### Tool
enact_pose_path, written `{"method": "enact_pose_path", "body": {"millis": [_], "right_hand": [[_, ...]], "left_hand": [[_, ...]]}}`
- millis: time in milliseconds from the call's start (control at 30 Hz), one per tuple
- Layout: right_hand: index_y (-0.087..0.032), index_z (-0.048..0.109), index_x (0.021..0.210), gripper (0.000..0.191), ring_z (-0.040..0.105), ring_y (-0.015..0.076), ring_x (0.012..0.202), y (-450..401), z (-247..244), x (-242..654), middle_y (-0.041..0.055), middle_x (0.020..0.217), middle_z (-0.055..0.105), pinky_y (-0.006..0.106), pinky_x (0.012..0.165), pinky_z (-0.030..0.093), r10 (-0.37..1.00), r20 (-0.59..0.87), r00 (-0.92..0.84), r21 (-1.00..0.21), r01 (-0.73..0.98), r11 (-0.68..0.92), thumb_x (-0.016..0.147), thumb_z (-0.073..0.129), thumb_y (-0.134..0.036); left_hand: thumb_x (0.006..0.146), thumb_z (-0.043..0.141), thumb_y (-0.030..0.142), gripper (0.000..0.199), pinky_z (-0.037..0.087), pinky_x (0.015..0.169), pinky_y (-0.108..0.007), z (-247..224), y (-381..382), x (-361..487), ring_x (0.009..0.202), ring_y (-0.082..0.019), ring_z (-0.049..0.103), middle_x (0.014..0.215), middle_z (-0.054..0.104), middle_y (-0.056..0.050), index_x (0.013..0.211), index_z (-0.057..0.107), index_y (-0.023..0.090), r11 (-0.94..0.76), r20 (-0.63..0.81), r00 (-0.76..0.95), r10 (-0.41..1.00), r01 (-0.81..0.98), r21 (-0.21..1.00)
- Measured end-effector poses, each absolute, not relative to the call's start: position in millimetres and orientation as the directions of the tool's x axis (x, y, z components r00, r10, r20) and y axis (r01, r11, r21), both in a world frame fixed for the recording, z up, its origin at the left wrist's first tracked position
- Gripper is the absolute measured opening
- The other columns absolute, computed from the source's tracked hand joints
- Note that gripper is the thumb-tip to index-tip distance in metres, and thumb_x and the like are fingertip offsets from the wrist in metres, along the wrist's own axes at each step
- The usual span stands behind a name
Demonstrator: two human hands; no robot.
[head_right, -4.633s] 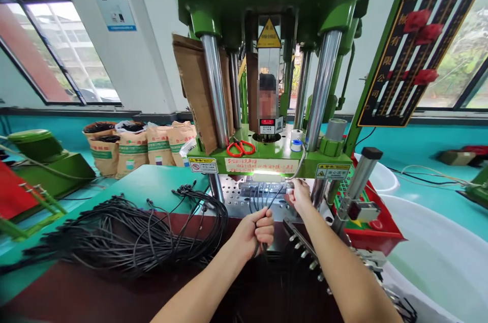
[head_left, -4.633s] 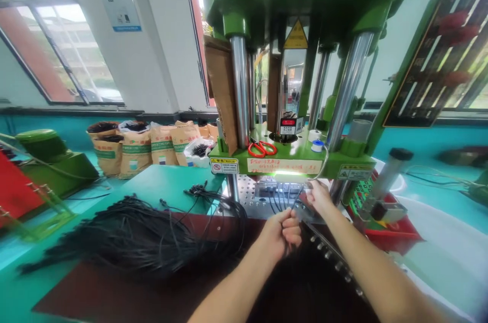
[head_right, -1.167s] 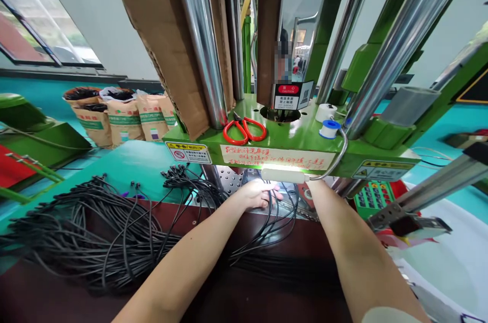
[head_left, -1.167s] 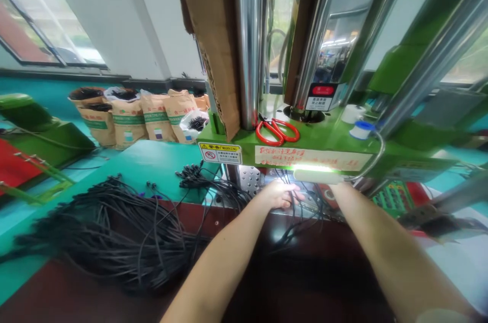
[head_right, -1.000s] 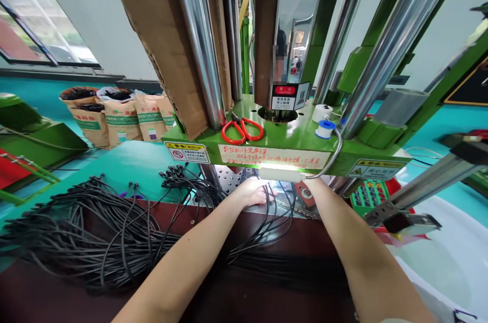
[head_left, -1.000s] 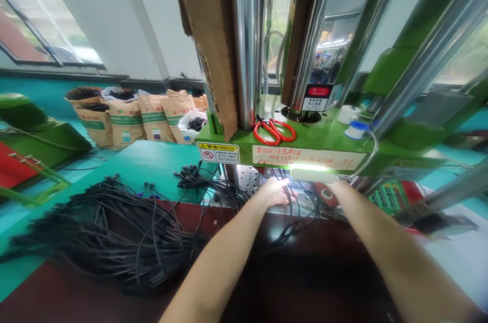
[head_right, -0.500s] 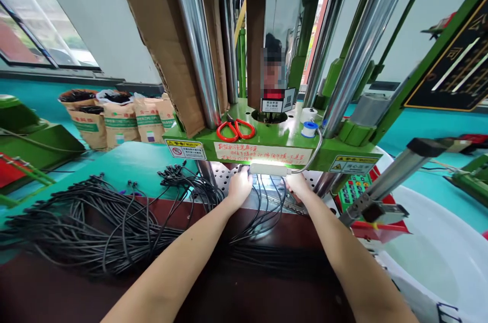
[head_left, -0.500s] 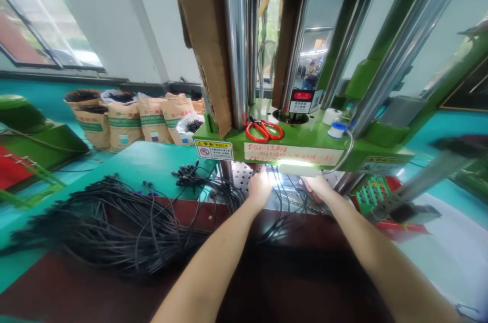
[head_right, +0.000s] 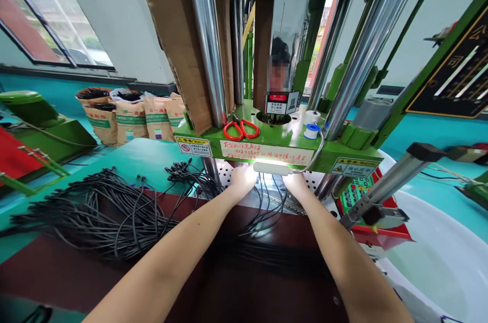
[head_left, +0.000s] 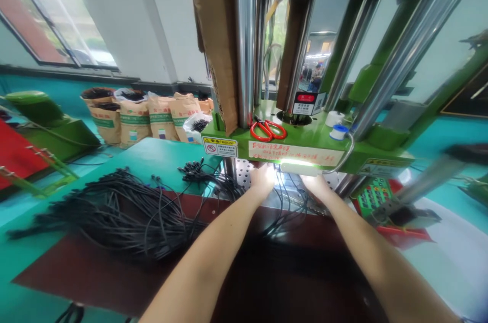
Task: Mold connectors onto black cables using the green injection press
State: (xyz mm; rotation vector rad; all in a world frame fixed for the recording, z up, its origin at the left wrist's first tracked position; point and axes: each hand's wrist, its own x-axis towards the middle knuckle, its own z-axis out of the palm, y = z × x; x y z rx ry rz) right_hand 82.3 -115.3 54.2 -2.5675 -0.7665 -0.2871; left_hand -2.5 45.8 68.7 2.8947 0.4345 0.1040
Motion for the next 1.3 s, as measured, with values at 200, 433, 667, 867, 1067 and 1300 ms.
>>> {"method": "enact_pose_path", "body": {"millis": [200,433,667,867,1067,1300], "right_hand": [[-0.016,0.065,0.096,0.028,0.059,0.0241,0.089,-106.5,66.6,69.1,0.0105,0.093,0.067,0.034,0.081,0.044,0.578,0.283,0.765,-0.186,0.635,-0.750,0.077,0.044,-0.017],[-0.010,0.066,0.085,0.027,0.058,0.0273,0.091,-97.8,60.4,66.6,0.0169,0.095,0.065,0.036,0.083,0.042,0.610,0.277,0.742,-0.002,0.635,-0.772,0.078,0.040,-0.013],[-0.014,0.065,0.088,0.027,0.058,0.0232,0.090,-96.5,64.2,65.5,0.0114,0.091,0.066,0.033,0.082,0.042,0.640,0.313,0.701,0.051,0.661,-0.749,0.082,0.038,-0.015],[-0.012,0.063,0.095,0.030,0.058,0.0250,0.088,-87.3,69.7,55.1,0.0136,0.092,0.065,0.036,0.082,0.041,0.670,0.332,0.664,0.059,0.695,-0.717,0.086,0.036,-0.021],[-0.015,0.063,0.082,0.032,0.058,0.0250,0.080,-77.1,70.6,51.0,0.0137,0.085,0.065,0.036,0.077,0.042,0.649,0.313,0.693,0.021,0.678,-0.735,0.086,0.032,-0.019],[-0.013,0.063,0.085,0.032,0.058,0.0229,0.077,-75.2,70.2,52.1,0.0123,0.085,0.065,0.033,0.074,0.043,0.629,0.279,0.726,-0.020,0.659,-0.752,0.086,0.032,-0.019]], "left_hand": [[0.083,0.038,0.026,0.031,0.047,0.071,-0.032,62.3,33.1,-0.7,0.085,-0.022,0.061,0.088,0.065,-0.011,0.105,0.056,0.013,-0.940,0.113,0.956,0.271,0.237,0.245],[0.078,0.039,0.011,0.028,0.048,0.070,-0.031,57.4,37.1,4.6,0.086,-0.022,0.060,0.084,0.064,-0.013,0.098,0.059,0.009,-0.946,0.140,0.958,0.248,0.209,0.246],[0.079,0.036,0.009,0.031,0.047,0.070,-0.033,68.0,31.3,7.1,0.091,-0.023,0.057,0.091,0.061,-0.014,0.101,0.057,0.010,-0.940,0.169,0.947,0.275,0.227,0.255],[0.082,0.036,0.018,0.029,0.040,0.080,-0.036,68.8,13.1,-5.9,0.098,-0.024,0.050,0.094,0.061,-0.014,0.100,0.058,0.010,-0.957,0.242,0.951,0.195,0.130,0.260],[0.083,0.032,0.012,0.032,0.035,0.087,-0.035,63.6,13.2,2.1,0.093,-0.022,0.052,0.086,0.063,-0.014,0.095,0.061,0.007,-0.953,0.236,0.954,0.187,0.118,0.278],[0.083,0.036,0.016,0.031,0.036,0.087,-0.034,67.5,12.4,7.8,0.096,-0.023,0.050,0.092,0.061,-0.012,0.102,0.059,0.010,-0.947,0.235,0.950,0.205,0.132,0.294]]}}
